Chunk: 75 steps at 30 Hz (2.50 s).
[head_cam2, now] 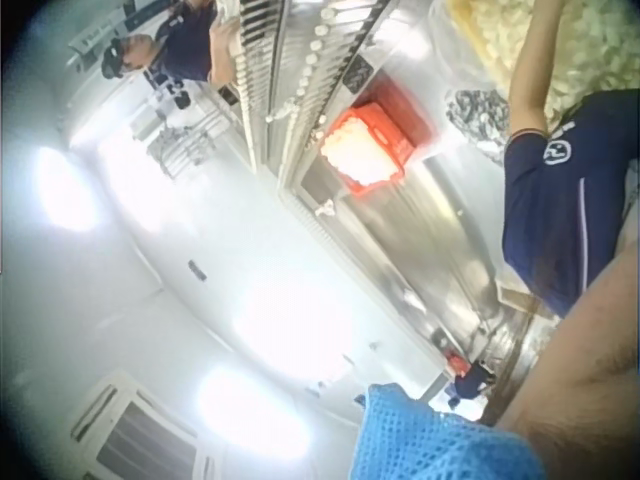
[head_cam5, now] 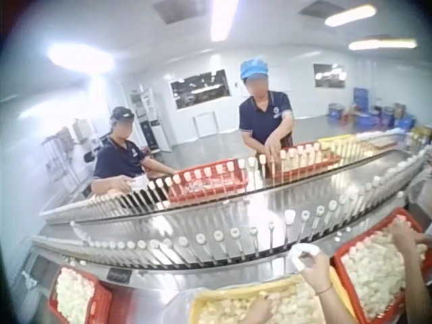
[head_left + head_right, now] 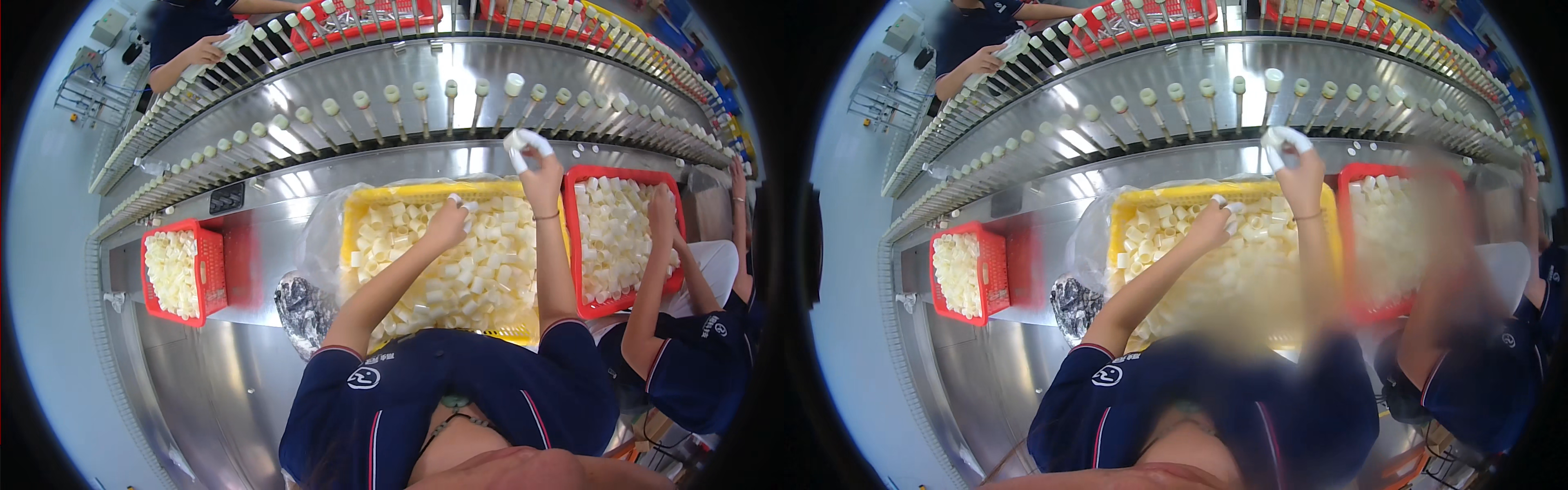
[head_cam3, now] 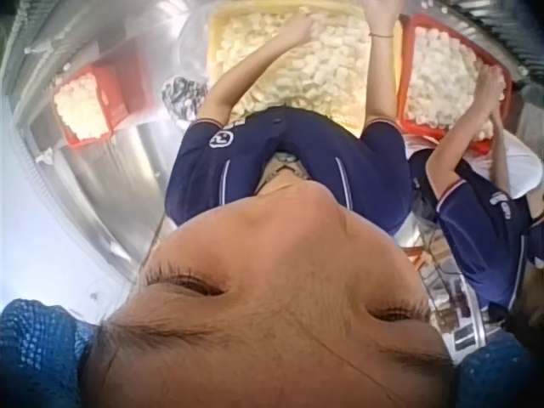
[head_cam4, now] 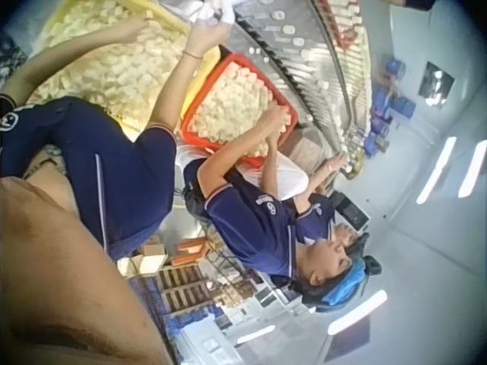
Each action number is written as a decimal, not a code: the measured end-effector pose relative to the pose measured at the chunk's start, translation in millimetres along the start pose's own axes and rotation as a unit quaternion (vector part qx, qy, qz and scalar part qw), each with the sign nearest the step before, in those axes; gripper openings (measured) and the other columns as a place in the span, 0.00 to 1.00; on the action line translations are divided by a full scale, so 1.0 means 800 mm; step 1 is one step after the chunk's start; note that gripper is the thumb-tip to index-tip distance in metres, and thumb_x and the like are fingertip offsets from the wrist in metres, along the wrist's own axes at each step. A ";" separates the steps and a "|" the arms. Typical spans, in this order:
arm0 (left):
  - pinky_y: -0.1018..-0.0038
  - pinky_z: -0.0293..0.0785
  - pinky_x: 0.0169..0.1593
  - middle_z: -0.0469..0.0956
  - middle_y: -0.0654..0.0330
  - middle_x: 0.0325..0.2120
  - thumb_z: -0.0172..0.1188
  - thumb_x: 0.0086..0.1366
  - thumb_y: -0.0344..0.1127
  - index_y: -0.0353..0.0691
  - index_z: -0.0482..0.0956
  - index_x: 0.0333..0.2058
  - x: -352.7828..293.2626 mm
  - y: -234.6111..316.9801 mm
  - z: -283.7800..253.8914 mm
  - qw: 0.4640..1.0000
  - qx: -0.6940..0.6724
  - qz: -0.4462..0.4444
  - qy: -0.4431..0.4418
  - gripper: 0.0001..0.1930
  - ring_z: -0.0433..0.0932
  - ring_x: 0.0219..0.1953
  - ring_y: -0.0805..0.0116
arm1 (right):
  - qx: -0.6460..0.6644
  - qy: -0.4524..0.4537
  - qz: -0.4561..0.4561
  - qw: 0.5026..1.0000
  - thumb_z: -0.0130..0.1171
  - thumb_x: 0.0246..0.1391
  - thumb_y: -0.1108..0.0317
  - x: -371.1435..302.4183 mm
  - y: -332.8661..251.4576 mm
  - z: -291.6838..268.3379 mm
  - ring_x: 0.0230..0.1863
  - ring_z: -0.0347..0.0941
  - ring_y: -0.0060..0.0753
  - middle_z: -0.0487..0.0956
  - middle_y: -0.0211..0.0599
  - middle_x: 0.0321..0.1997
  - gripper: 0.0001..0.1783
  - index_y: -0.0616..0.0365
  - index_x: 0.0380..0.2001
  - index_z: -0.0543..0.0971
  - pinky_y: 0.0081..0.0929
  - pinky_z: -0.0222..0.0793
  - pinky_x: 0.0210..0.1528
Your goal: The person places a basket of plastic caps onto a table and fits the caps onto pegs of a rotating conveyor line by hand.
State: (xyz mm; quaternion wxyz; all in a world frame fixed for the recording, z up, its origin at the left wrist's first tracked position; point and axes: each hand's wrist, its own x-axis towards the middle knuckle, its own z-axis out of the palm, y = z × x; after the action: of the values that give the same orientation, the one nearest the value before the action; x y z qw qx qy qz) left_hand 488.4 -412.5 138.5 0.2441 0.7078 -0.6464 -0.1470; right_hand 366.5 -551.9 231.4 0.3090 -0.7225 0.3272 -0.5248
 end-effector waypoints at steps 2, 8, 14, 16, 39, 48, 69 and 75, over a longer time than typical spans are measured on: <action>0.64 0.71 0.38 0.72 0.52 0.34 0.56 0.50 0.31 0.45 0.73 0.40 -0.010 -0.011 -0.021 1.000 -0.011 0.001 0.018 0.16 0.73 0.34 0.53 | -0.054 0.036 -0.031 0.997 0.65 0.37 0.69 0.030 -0.031 0.015 0.26 0.71 0.24 0.77 0.33 0.31 0.15 0.54 0.34 0.77 0.19 0.67 0.30; 0.70 0.71 0.37 0.76 0.57 0.33 0.63 0.46 0.31 0.44 0.76 0.32 -0.007 -0.031 -0.094 0.952 -0.111 0.007 0.285 0.11 0.75 0.33 0.61 | -0.206 -0.020 -0.065 0.976 0.62 0.40 0.62 0.106 -0.022 0.056 0.26 0.73 0.34 0.76 0.37 0.27 0.13 0.53 0.32 0.77 0.28 0.67 0.28; 0.72 0.72 0.36 0.76 0.56 0.32 0.64 0.45 0.27 0.40 0.76 0.32 0.089 -0.029 -0.193 0.856 -0.131 0.049 0.498 0.13 0.75 0.32 0.62 | -0.261 -0.063 -0.015 0.963 0.59 0.43 0.63 0.100 -0.011 0.035 0.24 0.71 0.37 0.74 0.42 0.33 0.17 0.47 0.41 0.73 0.32 0.67 0.29; 0.71 0.72 0.36 0.76 0.55 0.33 0.63 0.45 0.28 0.41 0.78 0.32 0.122 -0.039 -0.209 0.861 -0.011 0.111 0.497 0.11 0.75 0.32 0.59 | -0.203 -0.006 -0.067 0.977 0.58 0.44 0.66 0.057 -0.010 0.029 0.28 0.71 0.37 0.74 0.42 0.36 0.20 0.51 0.44 0.71 0.29 0.68 0.32; 0.66 0.70 0.38 0.74 0.56 0.34 0.60 0.47 0.36 0.41 0.76 0.36 0.091 0.052 -0.140 0.915 0.086 0.228 0.321 0.15 0.72 0.37 0.55 | -0.360 -0.359 0.038 0.860 0.60 0.35 0.69 -0.171 0.022 0.016 0.38 0.67 0.42 0.72 0.39 0.32 0.12 0.54 0.29 0.75 0.34 0.64 0.39; 0.65 0.71 0.31 0.74 0.54 0.25 0.60 0.44 0.39 0.42 0.76 0.30 -0.052 0.013 -0.027 0.987 0.101 -0.013 -0.121 0.13 0.75 0.30 0.57 | -0.044 -0.080 0.044 0.995 0.56 0.38 0.74 -0.110 0.003 -0.002 0.35 0.68 0.32 0.72 0.37 0.33 0.10 0.58 0.30 0.74 0.26 0.65 0.38; 0.70 0.70 0.41 0.74 0.54 0.32 0.58 0.46 0.23 0.37 0.74 0.33 0.057 -0.014 -0.208 0.866 -0.117 0.052 0.483 0.12 0.73 0.37 0.57 | -0.208 0.047 -0.153 0.965 0.58 0.42 0.70 0.027 -0.021 0.020 0.46 0.66 0.45 0.73 0.43 0.41 0.20 0.57 0.42 0.72 0.34 0.61 0.48; 0.66 0.69 0.38 0.73 0.53 0.32 0.55 0.47 0.30 0.37 0.74 0.30 0.106 -0.018 -0.257 0.913 0.023 0.058 0.403 0.09 0.72 0.34 0.54 | -0.404 -0.530 0.015 0.746 0.57 0.42 0.62 -0.155 -0.014 0.035 0.35 0.70 0.41 0.75 0.40 0.30 0.10 0.55 0.27 0.76 0.37 0.63 0.37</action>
State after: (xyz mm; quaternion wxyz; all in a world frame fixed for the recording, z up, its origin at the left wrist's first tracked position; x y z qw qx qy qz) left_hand 618.3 -463.7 312.4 0.4757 0.6734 -0.5367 0.1796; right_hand 366.0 -443.4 164.2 0.1198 -0.9368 0.3029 0.1278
